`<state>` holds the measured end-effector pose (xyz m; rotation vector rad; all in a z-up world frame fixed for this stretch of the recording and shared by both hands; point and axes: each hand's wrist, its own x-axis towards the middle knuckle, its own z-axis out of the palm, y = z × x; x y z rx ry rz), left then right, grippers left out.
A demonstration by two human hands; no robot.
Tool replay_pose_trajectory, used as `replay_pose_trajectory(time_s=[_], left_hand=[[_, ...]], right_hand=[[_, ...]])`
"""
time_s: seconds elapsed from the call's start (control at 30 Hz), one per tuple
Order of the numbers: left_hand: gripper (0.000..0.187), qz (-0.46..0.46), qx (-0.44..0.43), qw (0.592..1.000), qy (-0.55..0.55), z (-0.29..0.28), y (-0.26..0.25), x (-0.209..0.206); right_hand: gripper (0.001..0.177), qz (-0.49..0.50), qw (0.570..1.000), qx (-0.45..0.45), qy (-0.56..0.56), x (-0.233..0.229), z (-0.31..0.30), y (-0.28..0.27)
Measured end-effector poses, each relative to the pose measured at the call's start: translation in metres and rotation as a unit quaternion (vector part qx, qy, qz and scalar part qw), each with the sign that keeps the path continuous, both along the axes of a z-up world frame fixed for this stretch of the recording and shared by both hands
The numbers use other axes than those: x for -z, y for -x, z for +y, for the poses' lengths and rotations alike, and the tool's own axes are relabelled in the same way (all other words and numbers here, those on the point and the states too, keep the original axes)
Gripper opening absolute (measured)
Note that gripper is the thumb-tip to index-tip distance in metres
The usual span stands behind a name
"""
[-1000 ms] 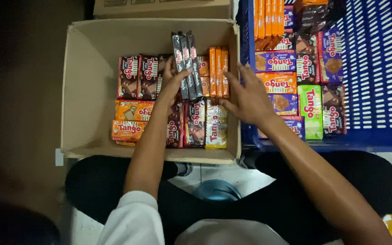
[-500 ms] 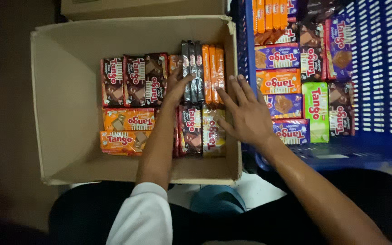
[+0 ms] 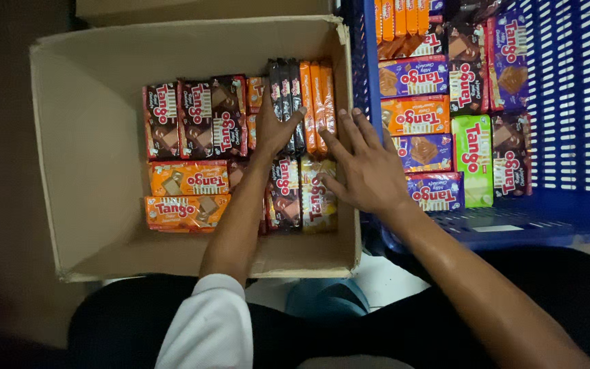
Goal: The person transfers packs of Tango chocolate bars from a cardboard box into a blue plastic basket. They pick up multiple bars at a time and arrange them neatly in rows within the basket.
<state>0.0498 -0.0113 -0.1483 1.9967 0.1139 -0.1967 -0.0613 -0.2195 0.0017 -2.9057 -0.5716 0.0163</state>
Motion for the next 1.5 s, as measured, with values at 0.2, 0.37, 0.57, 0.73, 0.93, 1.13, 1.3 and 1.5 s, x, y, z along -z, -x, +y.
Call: replay_pose_trajectory(time_s=[0.2, 0.37, 0.57, 0.73, 0.93, 1.13, 1.3, 1.5], left_hand=[[0.109, 0.018, 0.025, 0.999, -0.014, -0.004, -0.002, -0.017], [0.114, 0.044, 0.041, 0.996, -0.069, -0.006, -0.001, -0.015], [0.116, -0.005, 0.058, 0.974, -0.218, -0.006, -0.014, -0.019], [0.064, -0.287, 0.026, 0.954, -0.085, -0.069, -0.023, -0.067], [0.06, -0.278, 0.14, 0.946, -0.09, -0.158, -0.01, -0.099], [0.07, -0.19, 0.087, 0.945, -0.249, -0.177, 0.009, -0.118], [0.074, -0.226, 0.076, 0.924, -0.299, -0.178, 0.008, -0.12], [0.077, -0.262, 0.072, 0.914, -0.301, -0.181, 0.006, -0.121]], right_hand=[[0.081, -0.006, 1.0, -0.002, -0.006, 0.004, 0.001, 0.0], [0.079, -0.024, 1.0, -0.001, -0.007, 0.005, 0.0, 0.0], [0.069, -0.056, 0.99, -0.001, -0.128, 0.012, -0.004, -0.001], [0.066, -0.031, 0.957, 0.051, -0.283, 0.007, -0.032, -0.013], [0.045, -0.002, 0.948, 0.209, -0.239, 0.07, -0.139, -0.058], [0.045, 0.025, 0.923, 0.308, -0.228, 0.146, -0.209, -0.086], [0.054, 0.049, 0.91, 0.307, -0.273, 0.156, -0.187, -0.149], [0.046, 0.026, 0.946, 0.233, -0.223, 0.132, -0.153, -0.212]])
